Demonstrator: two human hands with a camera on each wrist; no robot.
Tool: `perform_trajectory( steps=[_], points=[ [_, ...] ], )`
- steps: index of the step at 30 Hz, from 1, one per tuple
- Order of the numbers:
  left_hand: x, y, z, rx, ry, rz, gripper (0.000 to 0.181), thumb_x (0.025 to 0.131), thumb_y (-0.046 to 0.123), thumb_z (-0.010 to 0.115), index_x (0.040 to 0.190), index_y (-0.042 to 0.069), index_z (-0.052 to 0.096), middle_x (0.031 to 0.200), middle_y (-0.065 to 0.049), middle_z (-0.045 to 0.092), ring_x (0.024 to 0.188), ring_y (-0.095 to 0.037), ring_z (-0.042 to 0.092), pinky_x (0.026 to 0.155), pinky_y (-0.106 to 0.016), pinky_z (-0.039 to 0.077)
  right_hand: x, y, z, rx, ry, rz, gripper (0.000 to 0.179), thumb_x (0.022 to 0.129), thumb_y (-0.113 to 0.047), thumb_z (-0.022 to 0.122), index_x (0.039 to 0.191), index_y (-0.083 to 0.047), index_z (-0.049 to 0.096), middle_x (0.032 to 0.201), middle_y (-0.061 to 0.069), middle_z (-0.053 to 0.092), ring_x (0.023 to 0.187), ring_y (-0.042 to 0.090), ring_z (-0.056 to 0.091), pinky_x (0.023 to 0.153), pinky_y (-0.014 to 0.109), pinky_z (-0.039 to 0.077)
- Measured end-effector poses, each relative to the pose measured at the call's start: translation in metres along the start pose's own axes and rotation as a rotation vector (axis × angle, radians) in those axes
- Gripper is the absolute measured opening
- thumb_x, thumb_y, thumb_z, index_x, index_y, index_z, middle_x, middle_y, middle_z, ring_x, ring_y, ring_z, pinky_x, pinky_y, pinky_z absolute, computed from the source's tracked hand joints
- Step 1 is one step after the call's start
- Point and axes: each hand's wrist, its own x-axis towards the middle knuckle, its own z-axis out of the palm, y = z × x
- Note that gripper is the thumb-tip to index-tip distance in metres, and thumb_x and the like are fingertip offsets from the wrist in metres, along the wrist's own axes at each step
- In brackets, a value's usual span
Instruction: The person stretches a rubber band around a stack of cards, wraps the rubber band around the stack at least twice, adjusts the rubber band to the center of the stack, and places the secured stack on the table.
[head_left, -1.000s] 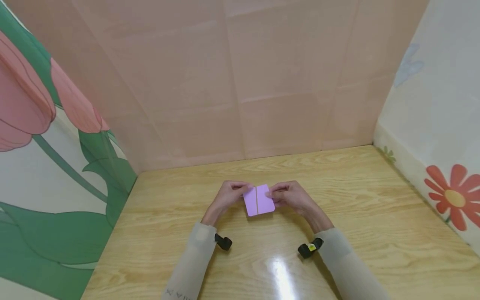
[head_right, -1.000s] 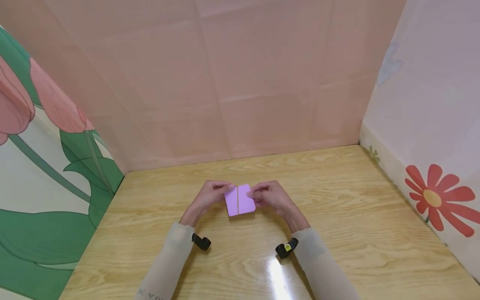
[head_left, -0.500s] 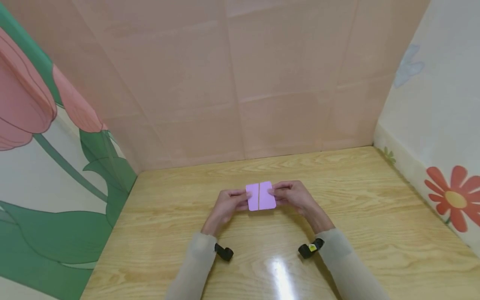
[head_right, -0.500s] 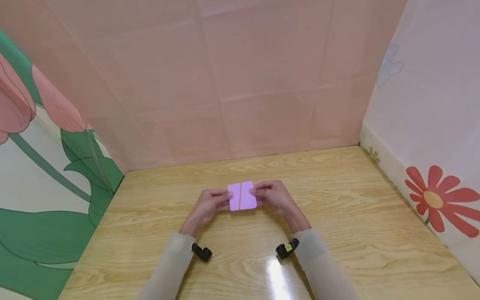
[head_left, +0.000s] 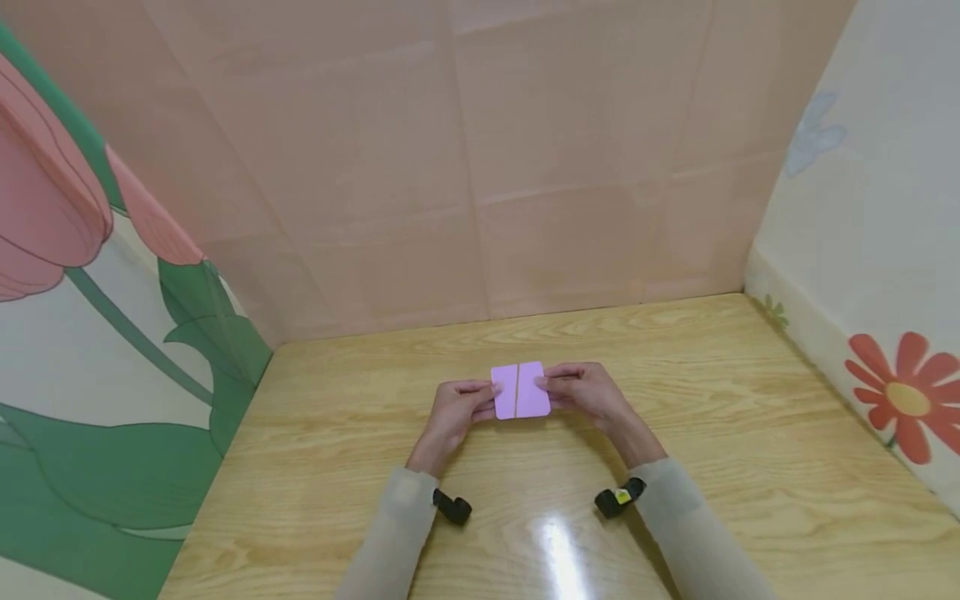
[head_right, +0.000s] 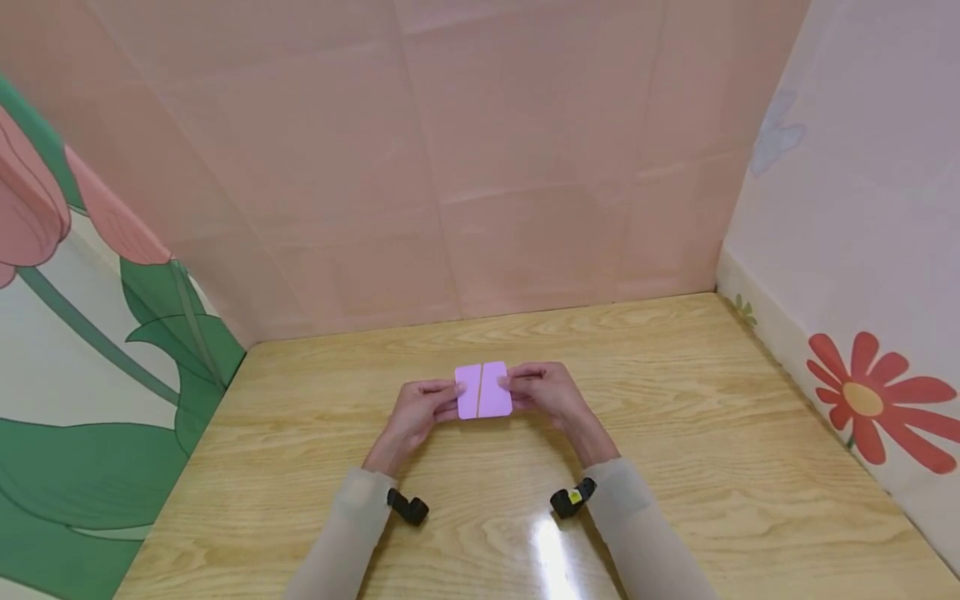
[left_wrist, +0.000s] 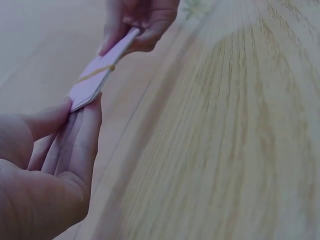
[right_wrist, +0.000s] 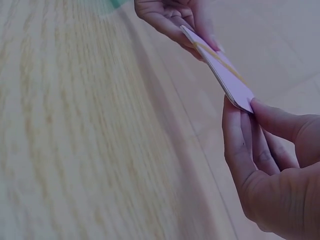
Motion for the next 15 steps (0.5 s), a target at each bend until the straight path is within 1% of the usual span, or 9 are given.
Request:
perform_trajectory(
  steps=[5,8,11,13,15],
  points=[
    [-0.001,0.003,-0.001,0.017,-0.009,0.003,0.023,0.094,0.001,0.077,0.113,-0.011,0.074,0.094,-0.012,0.081,0.079,-0.017,0.079,0.076,-0.031,0.066,-0.001,0.004,0.001,-0.002,0.025,0.005,0.032,0.096,-0.01,0.077,0.121,0.008,0.07,0.092,0.0,0.079,0.081,0.012,0.075,0.075,0.027,0.065],
    [-0.003,0.007,-0.002,0.031,-0.003,0.017,0.022,0.093,0.001,0.078,0.111,-0.011,0.075,0.093,-0.013,0.081,0.078,-0.017,0.079,0.076,-0.031,0.066,-0.003,0.006,0.006,0.014,0.042,-0.002,0.038,0.097,-0.013,0.076,0.126,0.009,0.068,0.096,0.0,0.079,0.084,0.01,0.075,0.077,0.026,0.064],
    [-0.004,0.012,-0.002,0.043,0.005,0.035,0.023,0.093,0.002,0.078,0.111,-0.012,0.075,0.094,-0.014,0.081,0.078,-0.017,0.079,0.076,-0.031,0.066,-0.007,0.009,0.012,0.032,0.072,0.002,0.047,0.098,-0.02,0.076,0.134,0.008,0.064,0.104,0.0,0.078,0.089,0.008,0.074,0.08,0.025,0.063],
    [-0.005,0.016,-0.002,0.045,0.009,0.045,0.023,0.093,0.001,0.077,0.112,-0.012,0.075,0.094,-0.014,0.081,0.078,-0.017,0.079,0.076,-0.031,0.066,-0.01,0.01,0.017,0.069,0.086,0.003,0.049,0.1,-0.02,0.074,0.138,0.009,0.062,0.109,0.002,0.077,0.092,0.009,0.073,0.085,0.026,0.064],
    [-0.005,0.018,-0.002,0.036,0.018,0.055,0.021,0.093,0.0,0.077,0.111,-0.012,0.075,0.091,-0.013,0.081,0.077,-0.016,0.079,0.076,-0.031,0.066,-0.014,0.013,0.022,0.132,0.09,0.005,0.049,0.101,-0.018,0.072,0.139,0.01,0.059,0.112,0.006,0.076,0.095,0.011,0.075,0.091,0.03,0.064]
  ],
)
